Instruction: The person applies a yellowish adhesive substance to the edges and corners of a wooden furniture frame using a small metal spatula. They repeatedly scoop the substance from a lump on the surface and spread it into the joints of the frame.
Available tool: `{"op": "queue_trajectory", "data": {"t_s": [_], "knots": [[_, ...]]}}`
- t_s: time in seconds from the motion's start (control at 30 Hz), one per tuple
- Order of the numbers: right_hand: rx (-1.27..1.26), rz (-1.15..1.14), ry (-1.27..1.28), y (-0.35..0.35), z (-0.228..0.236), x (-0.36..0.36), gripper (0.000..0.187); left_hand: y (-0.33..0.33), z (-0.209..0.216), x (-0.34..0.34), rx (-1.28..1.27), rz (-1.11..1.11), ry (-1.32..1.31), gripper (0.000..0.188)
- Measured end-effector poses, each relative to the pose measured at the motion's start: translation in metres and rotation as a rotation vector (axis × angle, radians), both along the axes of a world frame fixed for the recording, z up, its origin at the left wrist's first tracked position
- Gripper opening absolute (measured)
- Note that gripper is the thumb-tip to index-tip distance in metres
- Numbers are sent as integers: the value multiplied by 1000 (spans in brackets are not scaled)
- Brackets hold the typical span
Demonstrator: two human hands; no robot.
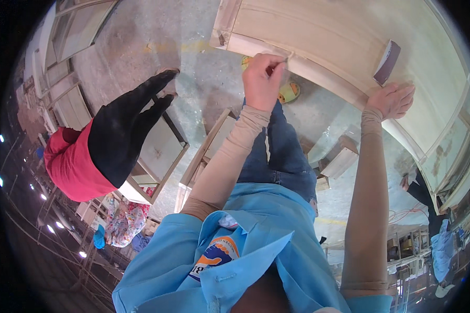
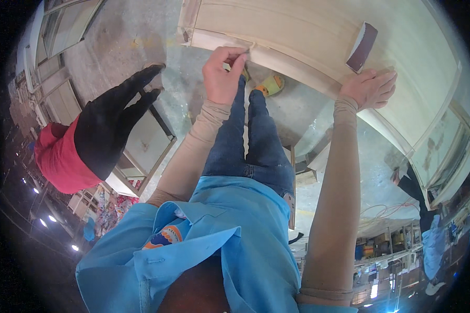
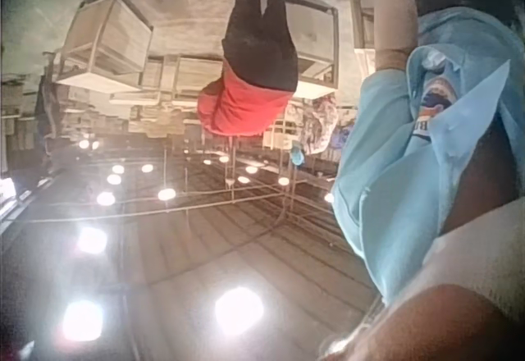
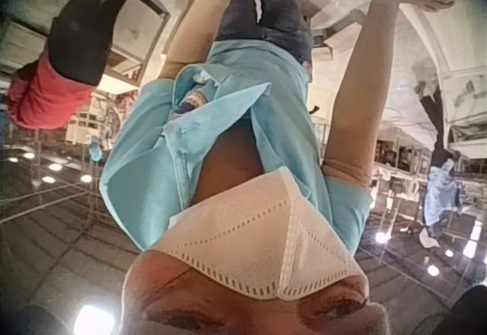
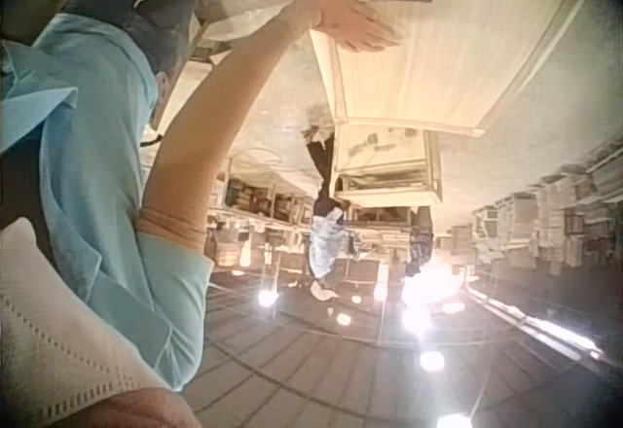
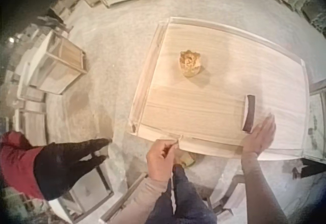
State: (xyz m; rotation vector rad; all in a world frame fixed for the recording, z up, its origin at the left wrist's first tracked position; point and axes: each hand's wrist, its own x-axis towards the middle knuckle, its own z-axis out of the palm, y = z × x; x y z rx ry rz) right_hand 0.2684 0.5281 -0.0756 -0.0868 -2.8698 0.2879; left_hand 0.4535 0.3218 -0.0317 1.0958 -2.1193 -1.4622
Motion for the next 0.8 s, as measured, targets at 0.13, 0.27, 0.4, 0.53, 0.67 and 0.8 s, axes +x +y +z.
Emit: {"op": "queue_trajectory", "data": {"t_s": [0.13,0.27,0.4,0.53,0.67,0.8], "knots": [[-9,10,8,-2,-2,1,55,9,7,1,108,-161,-69,13],[-20,-13,-2,-3,0,1,55,-21,13,8,118,-160,11,14],[-41,-19,19,-3,-2,-1,55,-85,24,19,-68,-260,-72,17],[-46,6,63,-7,-2,1,56,-141,29,18,-521,-599,-109,19],[-11,1,100,1,-8,-2,56,-169,25,1,-616,-811,40,22],[-22,0,111,1,-8,-3,56,-179,13,-8,-618,-952,177,25]]}}
